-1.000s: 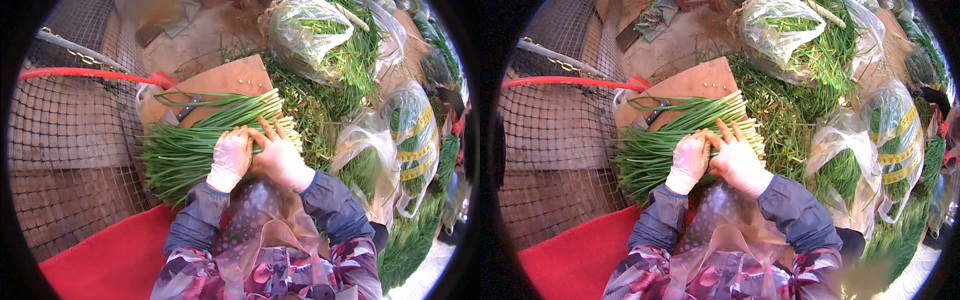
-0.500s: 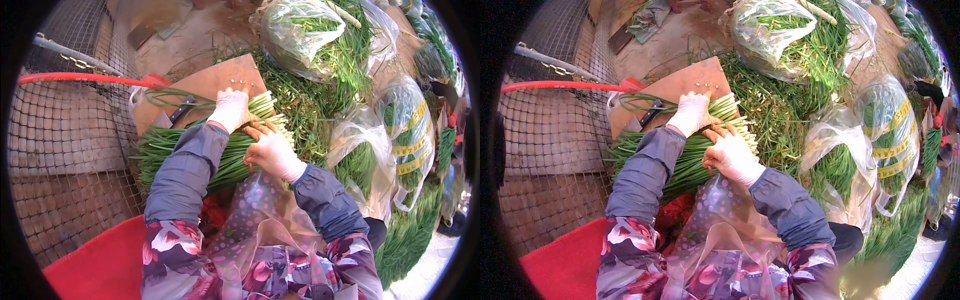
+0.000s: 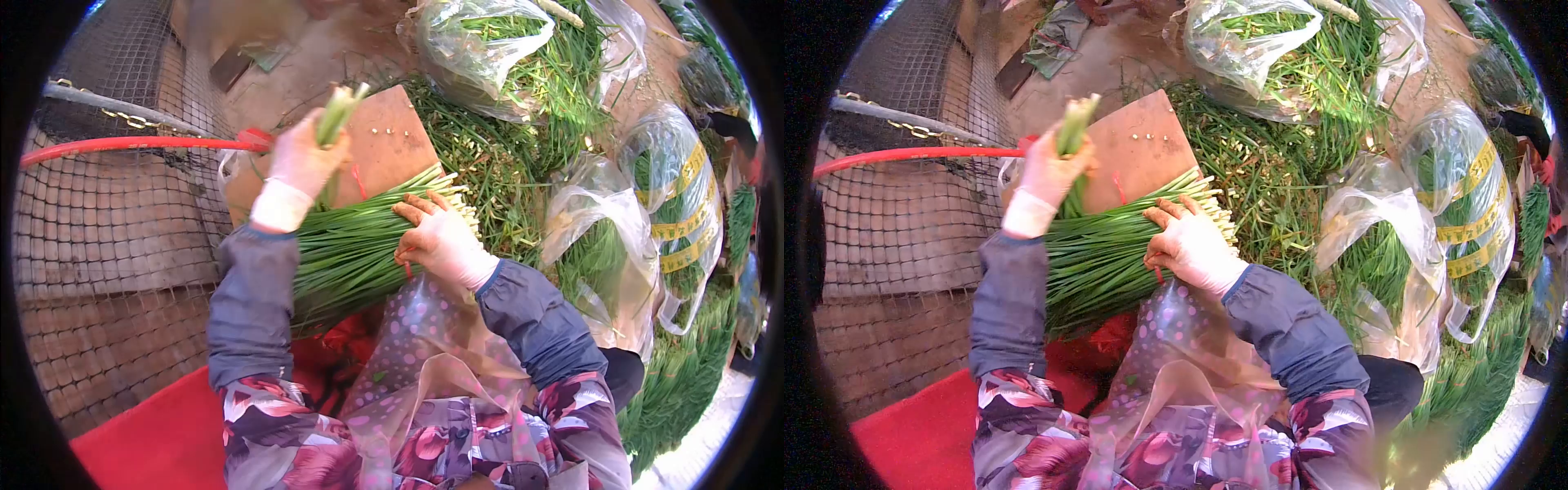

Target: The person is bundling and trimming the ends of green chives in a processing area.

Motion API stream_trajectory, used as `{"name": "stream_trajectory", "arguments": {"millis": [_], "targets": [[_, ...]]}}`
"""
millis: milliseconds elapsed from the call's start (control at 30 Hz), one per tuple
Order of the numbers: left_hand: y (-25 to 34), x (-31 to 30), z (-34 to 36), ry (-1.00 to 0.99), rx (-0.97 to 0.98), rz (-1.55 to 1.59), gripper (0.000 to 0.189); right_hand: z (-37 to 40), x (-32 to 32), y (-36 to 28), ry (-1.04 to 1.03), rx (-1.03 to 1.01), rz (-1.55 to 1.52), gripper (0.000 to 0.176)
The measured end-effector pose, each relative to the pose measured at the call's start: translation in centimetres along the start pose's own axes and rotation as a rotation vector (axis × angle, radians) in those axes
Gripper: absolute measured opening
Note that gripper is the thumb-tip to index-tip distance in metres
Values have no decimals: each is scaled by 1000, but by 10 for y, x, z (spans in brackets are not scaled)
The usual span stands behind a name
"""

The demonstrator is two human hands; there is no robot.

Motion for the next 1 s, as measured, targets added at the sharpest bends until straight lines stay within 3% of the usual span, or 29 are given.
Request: {"name": "stream_trajectory", "arguments": {"millis": [167,233,267,367,433,500,567,600,633,667,767,800,867,967,1000], "targets": [[110,-126,53,330,285,-821,35,0,-1,-2,-10,-3,-35,13],[128,-161,68,476,298,-1050,36,-1,-3,-4,-10,-14,-28,13],[125,-175,63,429,150,-1221,34,-2,-4,-5,-9,-10,-23,13],[83,-184,52,359,72,-1370,26,-2,-4,-6,-17,-2,-14,13],[26,-167,39,329,-71,-1336,20,-3,-6,-7,-1,-11,-23,13],[-38,-135,27,285,-225,-1108,18,-3,-6,-6,-19,8,-32,12],[-106,-85,16,284,-400,-842,29,-4,-6,-5,-24,13,-28,12],[-146,-51,14,206,-384,-811,38,-4,-5,-5,-33,7,-22,12],[-158,-22,20,117,-525,-635,43,-3,-4,-5,-42,2,-20,13],[-187,3,25,125,-584,-749,42,-3,-4,-4,-34,1,-32,13],[-159,10,23,311,-303,-719,37,-3,-4,-2,-22,-4,-45,13],[-156,7,23,307,-304,-722,37,-3,-3,-3,-22,-2,-49,13],[-153,12,17,113,-350,-643,36,-4,-5,-2,-29,2,-61,13],[-134,10,3,152,-236,-741,35,-3,-4,-3,-27,-4,-53,13],[-147,12,-3,90,-341,-725,49,-2,-3,-2,-31,-5,-57,14]]}}
Point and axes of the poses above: each hand's wrist, its own z-axis away from the middle knuckle, its own x-axis out of the palm, y = z × x, the point moved 10 cm from there along -z, towards the middle knuckle, and after that the axes turned 2 degrees about -y, right-handed, at the moved point
